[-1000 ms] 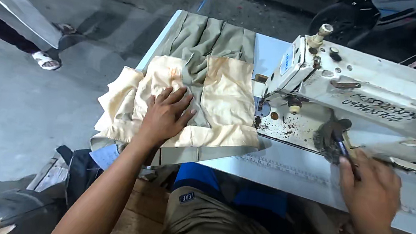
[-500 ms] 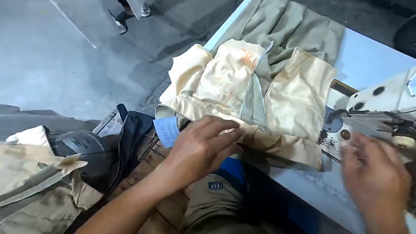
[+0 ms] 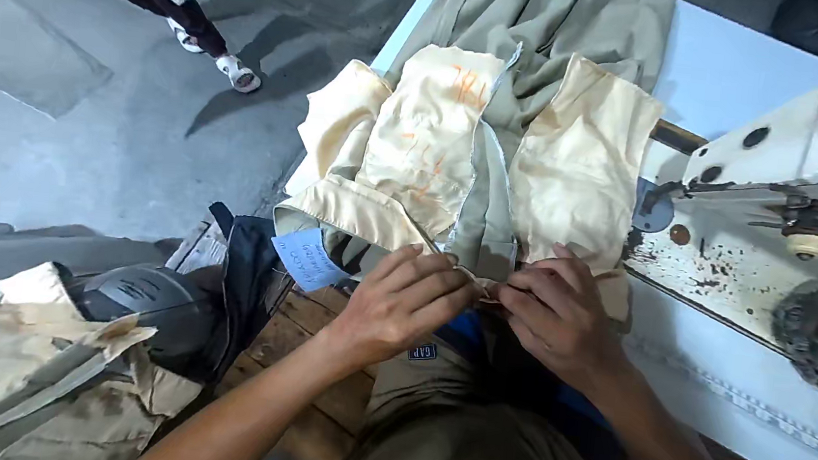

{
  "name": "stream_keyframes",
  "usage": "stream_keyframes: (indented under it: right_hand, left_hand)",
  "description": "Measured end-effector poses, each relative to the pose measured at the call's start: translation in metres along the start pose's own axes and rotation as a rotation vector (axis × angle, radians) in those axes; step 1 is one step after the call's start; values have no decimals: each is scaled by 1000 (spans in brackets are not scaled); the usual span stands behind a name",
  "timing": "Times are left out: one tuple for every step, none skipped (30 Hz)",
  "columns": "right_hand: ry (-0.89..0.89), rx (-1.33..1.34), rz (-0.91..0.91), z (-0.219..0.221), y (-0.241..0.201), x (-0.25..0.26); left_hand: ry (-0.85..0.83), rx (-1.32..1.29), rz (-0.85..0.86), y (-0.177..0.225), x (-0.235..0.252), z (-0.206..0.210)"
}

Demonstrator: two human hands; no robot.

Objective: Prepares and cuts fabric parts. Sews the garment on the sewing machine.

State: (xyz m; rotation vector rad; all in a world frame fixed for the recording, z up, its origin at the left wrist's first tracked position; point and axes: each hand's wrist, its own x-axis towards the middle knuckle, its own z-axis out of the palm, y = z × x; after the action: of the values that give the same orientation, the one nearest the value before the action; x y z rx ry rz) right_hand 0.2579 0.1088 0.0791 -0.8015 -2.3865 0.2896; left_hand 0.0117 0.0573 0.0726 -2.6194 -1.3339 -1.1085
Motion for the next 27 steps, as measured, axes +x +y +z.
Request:
stream_keyframes:
  right_hand:
    - [2,-1,-6,-1,0,1]
    - [1,5,-3,-1,-1,2]
    - [-5,21,7,-2,-1,3]
    - [-26,45,31,-3,-1,5]
    - [-48,87,69,-5,-2,7]
    - [-68,133,110,-7,-2,10]
    - [-79,170,145,-8,-2,14]
    - [-78,199,177,-9,-3,19]
    - [-82,229,211,-10,-3,26]
    - [-120,259,254,-12,-4,34]
    - [-207,295,308,-15,-4,42]
    - [-316,345,358,-19,-4,51]
    - [-411,399,387,-21,-3,60]
    - [-470,450,396,-21,-3,66]
    - [-503,487,391,-21,-3,70]
    - [-518,516,379,-21,-2,72]
    - [-545,538,364,-22,-1,74]
    - [-588,558,348,-24,0,76]
    - [-652,570,341,-29,4,77]
    - [-713,574,335,-33,7,79]
    - [-752,571,333,-34,9,82]
    - [-764,561,354,-34,9,87]
    - [-741,550,384,-30,8,90]
    - [-707,534,415,-26,7,93]
    - [-695,522,451,-25,6,95]
    - [-701,514,482,-24,4,97]
    - [-715,507,500,-25,3,99]
  left_hand:
    - [-26,-36,-26,-4,3,-5]
    - [-81,-55,-46,-11,8,-12]
    - [-142,-63,-52,-18,13,-19]
    - [-189,-76,-38,-26,17,-25]
    - [-217,-85,-8,-31,20,-29]
    - [-223,-86,25,-34,21,-31]
    - [-212,-81,51,-34,20,-31]
    - [-190,-75,65,-32,18,-30]
    - [-169,-71,71,-30,16,-28]
    - [-150,-63,70,-28,14,-26]
    - [-130,-57,67,-26,12,-25]
    - [-108,-54,60,-24,10,-23]
    - [-86,-54,50,-23,9,-21]
    - [-61,-53,41,-22,8,-19]
    - [-41,-49,35,-21,7,-18]
    - [-31,-44,31,-21,6,-18]
    - [-24,-42,30,-20,5,-17]
    - [-17,-45,29,-19,4,-15]
    - [-9,-52,26,-18,4,-11]
    - [5,-56,23,-17,3,-8]
    - [22,-56,23,-16,3,-6]
    - [41,-54,20,-14,3,-6]
    - [67,-49,24,-13,4,-6]
    - [93,-42,33,-12,6,-6]
    - [109,-36,45,-11,7,-5]
    - [122,-29,58,-11,8,-4]
    - [133,-24,67,-11,9,-2]
